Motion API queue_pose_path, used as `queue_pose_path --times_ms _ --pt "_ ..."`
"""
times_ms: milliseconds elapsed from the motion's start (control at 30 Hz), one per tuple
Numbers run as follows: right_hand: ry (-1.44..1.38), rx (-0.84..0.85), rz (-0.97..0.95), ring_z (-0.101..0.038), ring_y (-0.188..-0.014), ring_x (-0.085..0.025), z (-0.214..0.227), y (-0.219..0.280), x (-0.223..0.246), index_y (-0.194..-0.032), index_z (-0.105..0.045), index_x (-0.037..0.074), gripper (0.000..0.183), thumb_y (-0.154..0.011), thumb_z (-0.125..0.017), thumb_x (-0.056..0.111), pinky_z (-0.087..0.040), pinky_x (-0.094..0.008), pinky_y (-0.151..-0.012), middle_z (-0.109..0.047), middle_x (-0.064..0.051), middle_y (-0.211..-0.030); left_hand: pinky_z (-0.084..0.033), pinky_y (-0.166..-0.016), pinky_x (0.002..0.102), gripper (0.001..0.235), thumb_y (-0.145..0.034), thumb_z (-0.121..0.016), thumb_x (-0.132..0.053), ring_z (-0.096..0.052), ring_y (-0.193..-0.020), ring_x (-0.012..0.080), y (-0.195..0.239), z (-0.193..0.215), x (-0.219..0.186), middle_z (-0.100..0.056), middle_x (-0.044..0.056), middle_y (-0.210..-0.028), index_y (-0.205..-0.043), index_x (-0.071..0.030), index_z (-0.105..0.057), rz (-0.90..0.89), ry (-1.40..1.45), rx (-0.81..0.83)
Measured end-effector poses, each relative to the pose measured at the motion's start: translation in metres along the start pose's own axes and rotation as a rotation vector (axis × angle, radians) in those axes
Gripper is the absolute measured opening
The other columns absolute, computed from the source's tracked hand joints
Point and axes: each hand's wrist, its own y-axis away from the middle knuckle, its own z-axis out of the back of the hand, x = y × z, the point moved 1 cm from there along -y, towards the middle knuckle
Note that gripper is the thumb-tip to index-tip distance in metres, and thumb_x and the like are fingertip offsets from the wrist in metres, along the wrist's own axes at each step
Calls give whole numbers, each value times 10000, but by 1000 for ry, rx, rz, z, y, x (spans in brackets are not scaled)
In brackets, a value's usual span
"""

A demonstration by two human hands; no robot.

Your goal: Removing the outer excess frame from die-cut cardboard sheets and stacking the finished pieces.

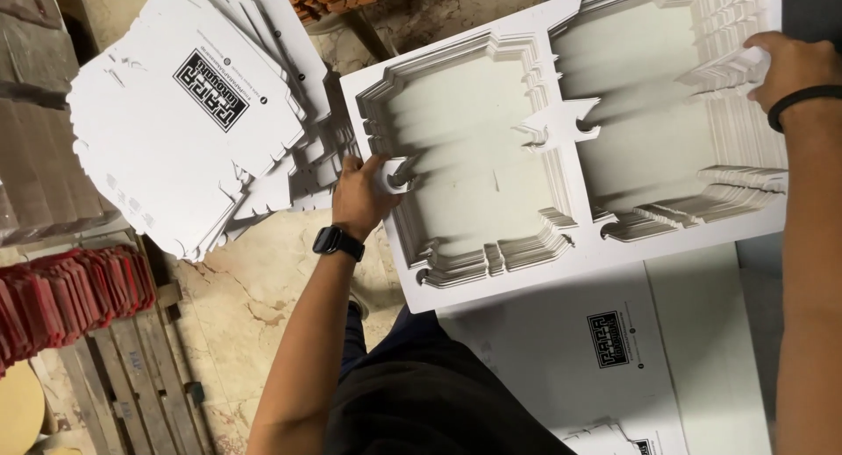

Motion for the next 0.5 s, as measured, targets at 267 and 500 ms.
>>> queue_pose_path --times_ms 267,500 --pt "105 4 34 -717 -763 -396 -54 -30 -32 -1461 -747 174 715 -776 -712 -28 -606 -394 -721 -738 -234 -907 -670 -767 461 597 -673 -945 -333 -583 -1181 444 0 12 -3 -248 228 -1499 -1224 -273 -725 -82 7 -49" --pt "-295 20 -205 -274 -1436 -704 168 53 157 -1681 -350 48 961 -886 -744 -322 -274 -542 -1188 -87 -422 -1550 -311 -1071 787 441 -761 -864 -547 -237 -1471 495 -6 -6 4 -161 149 -1637 -1057 -239 -759 -159 -199 -122"
